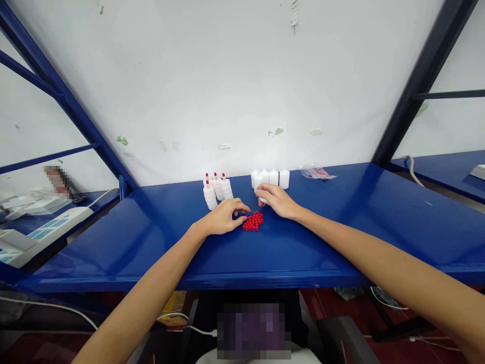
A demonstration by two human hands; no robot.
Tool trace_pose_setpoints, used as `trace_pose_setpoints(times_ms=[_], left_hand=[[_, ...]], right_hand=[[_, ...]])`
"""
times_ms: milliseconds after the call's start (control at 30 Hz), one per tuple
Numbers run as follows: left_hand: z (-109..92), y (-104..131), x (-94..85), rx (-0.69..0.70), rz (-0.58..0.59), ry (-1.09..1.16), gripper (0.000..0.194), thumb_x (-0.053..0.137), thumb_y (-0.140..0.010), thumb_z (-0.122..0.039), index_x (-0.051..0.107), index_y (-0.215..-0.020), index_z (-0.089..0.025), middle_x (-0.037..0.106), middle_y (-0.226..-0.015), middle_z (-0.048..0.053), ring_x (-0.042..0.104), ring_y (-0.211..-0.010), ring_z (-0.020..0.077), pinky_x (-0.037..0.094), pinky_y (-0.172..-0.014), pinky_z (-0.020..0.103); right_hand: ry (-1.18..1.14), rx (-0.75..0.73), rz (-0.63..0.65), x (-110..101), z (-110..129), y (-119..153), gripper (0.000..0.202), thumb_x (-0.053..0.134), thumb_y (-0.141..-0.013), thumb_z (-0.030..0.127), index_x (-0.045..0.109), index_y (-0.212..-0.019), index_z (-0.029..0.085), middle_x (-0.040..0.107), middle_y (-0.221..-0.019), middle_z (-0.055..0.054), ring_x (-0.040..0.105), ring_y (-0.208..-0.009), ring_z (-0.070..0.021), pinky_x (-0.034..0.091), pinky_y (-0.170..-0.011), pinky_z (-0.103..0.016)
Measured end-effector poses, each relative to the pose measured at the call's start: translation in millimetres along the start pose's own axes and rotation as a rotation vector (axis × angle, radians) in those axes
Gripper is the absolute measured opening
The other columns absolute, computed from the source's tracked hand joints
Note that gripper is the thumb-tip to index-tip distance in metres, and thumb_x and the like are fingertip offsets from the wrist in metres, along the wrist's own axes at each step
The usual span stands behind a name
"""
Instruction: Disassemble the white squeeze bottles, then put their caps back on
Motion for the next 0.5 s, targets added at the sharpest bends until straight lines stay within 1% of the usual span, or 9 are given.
trace_pose_setpoints(times_ms=[100, 267, 500], left_hand=[[1.9, 0.6, -0.4, -0.01, 0.017, 0.026, 0.021, 0.063, -0.085, -0.022, 0.072, -0.104, -0.019, 0.065, -0.091, 0.005, 0.061, -0.074, 0.0153, 0.051, -0.07, 0.029], [0.8, 0.9, -2.0, -0.021, 0.032, 0.075, 0.022, 0.063, -0.083, -0.018, 0.073, -0.103, -0.019, 0.065, -0.09, 0.005, 0.059, -0.072, 0.0142, 0.052, -0.069, 0.029], [3.6, -2.1, 3.0, -0.041, 0.04, 0.048, 0.023, 0.065, -0.087, -0.029, 0.074, -0.105, -0.019, 0.064, -0.089, 0.004, 0.059, -0.074, 0.0152, 0.05, -0.07, 0.029]], right_hand=[[-0.02, 0.005, 0.008, 0.9, -2.1, -0.6, 0.031, 0.048, -0.091, 0.048, 0.057, -0.083, 0.02, 0.061, -0.069, -0.001, 0.058, -0.069, -0.0179, 0.043, -0.07, -0.031], [-0.018, 0.0, 0.012, 1.1, -2.8, -0.7, 0.031, 0.048, -0.091, 0.048, 0.058, -0.083, 0.02, 0.06, -0.068, 0.0, 0.057, -0.069, -0.0176, 0.043, -0.068, -0.03], [0.007, -0.004, 0.024, 1.7, -1.1, -0.5, 0.031, 0.048, -0.092, 0.047, 0.059, -0.083, 0.019, 0.06, -0.068, 0.0, 0.057, -0.068, -0.0175, 0.043, -0.068, -0.031]])
Point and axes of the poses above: each hand's wrist, its own y-axis away from the middle knuckle, its own x-axis out of the palm, z = x × y, the point moved 8 cm from there along -y, towards the middle knuckle
